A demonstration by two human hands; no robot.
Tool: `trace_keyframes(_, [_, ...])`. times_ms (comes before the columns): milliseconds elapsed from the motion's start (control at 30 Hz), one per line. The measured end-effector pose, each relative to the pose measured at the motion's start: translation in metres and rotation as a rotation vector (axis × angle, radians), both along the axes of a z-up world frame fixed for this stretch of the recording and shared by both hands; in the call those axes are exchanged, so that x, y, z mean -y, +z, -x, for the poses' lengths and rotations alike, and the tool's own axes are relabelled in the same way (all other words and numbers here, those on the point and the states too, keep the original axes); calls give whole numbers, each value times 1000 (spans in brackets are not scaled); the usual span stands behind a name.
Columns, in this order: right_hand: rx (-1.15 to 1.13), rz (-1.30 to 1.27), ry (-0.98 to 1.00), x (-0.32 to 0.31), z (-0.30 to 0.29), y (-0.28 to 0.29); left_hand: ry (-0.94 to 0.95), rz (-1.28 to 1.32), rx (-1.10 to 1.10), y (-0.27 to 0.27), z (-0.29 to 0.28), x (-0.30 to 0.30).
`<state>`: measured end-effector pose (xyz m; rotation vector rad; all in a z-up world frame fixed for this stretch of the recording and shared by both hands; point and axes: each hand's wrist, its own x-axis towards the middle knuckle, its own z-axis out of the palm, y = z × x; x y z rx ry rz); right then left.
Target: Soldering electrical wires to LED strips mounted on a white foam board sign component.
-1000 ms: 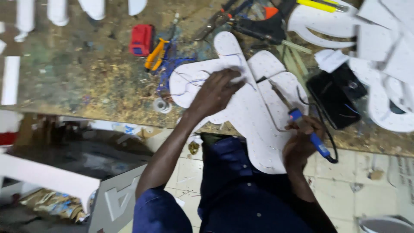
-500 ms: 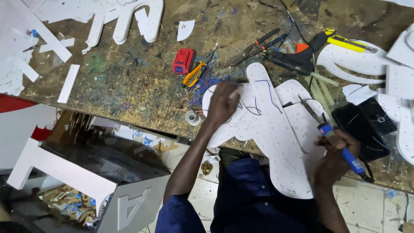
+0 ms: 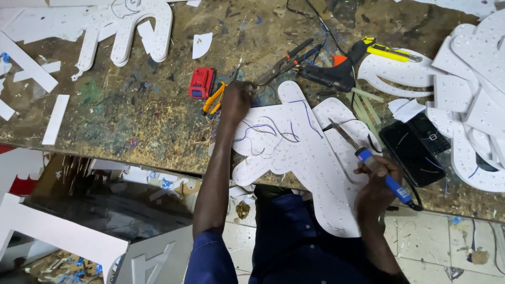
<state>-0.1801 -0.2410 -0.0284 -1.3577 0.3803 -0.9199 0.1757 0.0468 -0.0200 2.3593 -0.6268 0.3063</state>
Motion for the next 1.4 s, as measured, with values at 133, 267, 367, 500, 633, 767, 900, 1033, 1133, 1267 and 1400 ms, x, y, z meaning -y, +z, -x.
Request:
trace_keyframes(133, [27,21,-23,6,3,-12,61,-181,-5,-46,-32,3])
trace_keyframes(267, [27,13,-13,10,9,-13,115,-282,-79,-31,-19,8])
trace_keyframes(367, [25,-30,-11,14,10,-29,177,-364,-16,-16,-8,11])
trace_keyframes(500, [1,38,-17,14,5,-34,175,-444,-17,-43,-19,15])
trace_keyframes(633, [8,-7,-6,11,3,-35,224,-448,-44,-48,-28,20])
trace_keyframes(767, [-1,-68,7,18,5,-40,185,-447,-144,-51,-32,23])
trace_keyframes(900, [-3,-97,-7,11,11,-26,110,-216,-76,-36,-16,27])
trace_keyframes(1033, [-36,-26,-5,12,12,-24,53,77,-68,7,16,32])
trace_keyframes(1133, [-29,15,-18,10,9,-31,-62,270,-93,50,43,37])
trace_keyframes(1267, [-11,2,-11,9,7,-44,-170,378,-22,80,62,40])
trace_keyframes(1400, [-28,9,1,13,10,-55,-251,440,2,97,74,43])
